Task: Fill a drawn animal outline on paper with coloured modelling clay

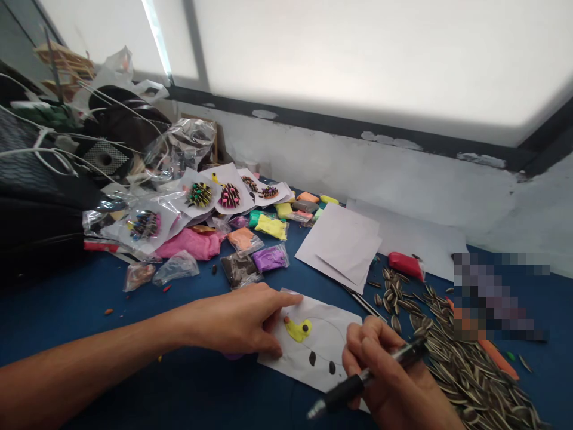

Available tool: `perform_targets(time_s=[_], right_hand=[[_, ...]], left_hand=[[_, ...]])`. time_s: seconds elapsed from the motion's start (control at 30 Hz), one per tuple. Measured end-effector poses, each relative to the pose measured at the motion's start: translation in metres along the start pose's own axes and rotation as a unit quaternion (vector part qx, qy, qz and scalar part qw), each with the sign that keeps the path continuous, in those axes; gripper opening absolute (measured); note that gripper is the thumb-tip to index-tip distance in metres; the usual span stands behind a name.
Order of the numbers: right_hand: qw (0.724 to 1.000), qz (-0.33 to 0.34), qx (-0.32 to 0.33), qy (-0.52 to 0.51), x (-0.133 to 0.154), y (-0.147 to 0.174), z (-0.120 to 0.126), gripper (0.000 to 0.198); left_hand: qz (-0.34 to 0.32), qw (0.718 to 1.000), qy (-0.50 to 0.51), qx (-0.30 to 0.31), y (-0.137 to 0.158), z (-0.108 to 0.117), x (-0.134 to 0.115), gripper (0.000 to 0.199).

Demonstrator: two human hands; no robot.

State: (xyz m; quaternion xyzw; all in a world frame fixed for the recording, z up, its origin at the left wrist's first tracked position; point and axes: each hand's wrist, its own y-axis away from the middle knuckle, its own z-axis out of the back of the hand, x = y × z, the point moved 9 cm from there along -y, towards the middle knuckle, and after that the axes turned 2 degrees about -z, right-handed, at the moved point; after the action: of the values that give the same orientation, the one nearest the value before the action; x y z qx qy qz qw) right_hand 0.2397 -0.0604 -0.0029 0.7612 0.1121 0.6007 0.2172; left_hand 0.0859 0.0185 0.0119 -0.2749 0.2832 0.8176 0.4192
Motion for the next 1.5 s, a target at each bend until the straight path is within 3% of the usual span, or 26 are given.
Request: perform_targets(time_s=[0.13, 0.27, 0.37, 0.43, 0.53, 0.63, 0.73, 0.93, 1.03, 1.5], right_hand=[[0.999, -0.030, -0.032, 0.009, -0.002, 0.004, -0.001, 0.042], [0.996, -0.053, -0.062, 0.028, -0.009, 0.002, 0.006, 0.058], [0.995, 0.013, -0.092, 0.031, 0.001, -0.002, 0.011, 0.050], [0.987, 0.068, -0.111, 0.091, 0.010, -0.002, 0.007, 0.038], [0.951, 0.140, -0.141, 0.236, 0.022, 0.004, -0.007, 0.033], [0.909, 0.200, -0.222, 0.290, 0.028, 0.015, -0.012, 0.029], [0.874, 0.235, -0.250, 0.344, 0.029, 0.018, -0.013, 0.027], [0.778, 0.352, -0.170, 0.492, 0.039, 0.013, -0.030, 0.015], [0.741, 0.413, -0.167, 0.502, 0.046, 0.016, -0.039, 0.016], [0.721, 0.455, -0.146, 0.502, 0.047, 0.015, -0.049, 0.016]], left_hand=[[0.001, 1.000, -0.026, 0.007, 0.002, 0.000, -0.001, 0.070], [0.000, 0.999, -0.034, 0.015, 0.004, -0.002, -0.002, 0.066], [-0.003, 1.000, -0.027, 0.009, 0.004, -0.002, -0.004, 0.060], [-0.001, 1.000, -0.029, 0.005, 0.005, -0.001, -0.005, 0.056], [0.007, 0.999, -0.034, 0.007, 0.005, -0.002, -0.004, 0.055], [0.009, 0.999, -0.038, 0.001, 0.005, -0.002, -0.002, 0.064], [0.014, 0.999, -0.032, 0.003, 0.005, -0.003, 0.001, 0.075], [0.014, 1.000, -0.018, 0.017, 0.005, -0.004, 0.001, 0.073], [0.014, 0.999, -0.024, 0.026, 0.005, -0.005, 0.000, 0.072], [-0.012, 0.999, -0.042, 0.023, 0.002, -0.004, -0.005, 0.065]])
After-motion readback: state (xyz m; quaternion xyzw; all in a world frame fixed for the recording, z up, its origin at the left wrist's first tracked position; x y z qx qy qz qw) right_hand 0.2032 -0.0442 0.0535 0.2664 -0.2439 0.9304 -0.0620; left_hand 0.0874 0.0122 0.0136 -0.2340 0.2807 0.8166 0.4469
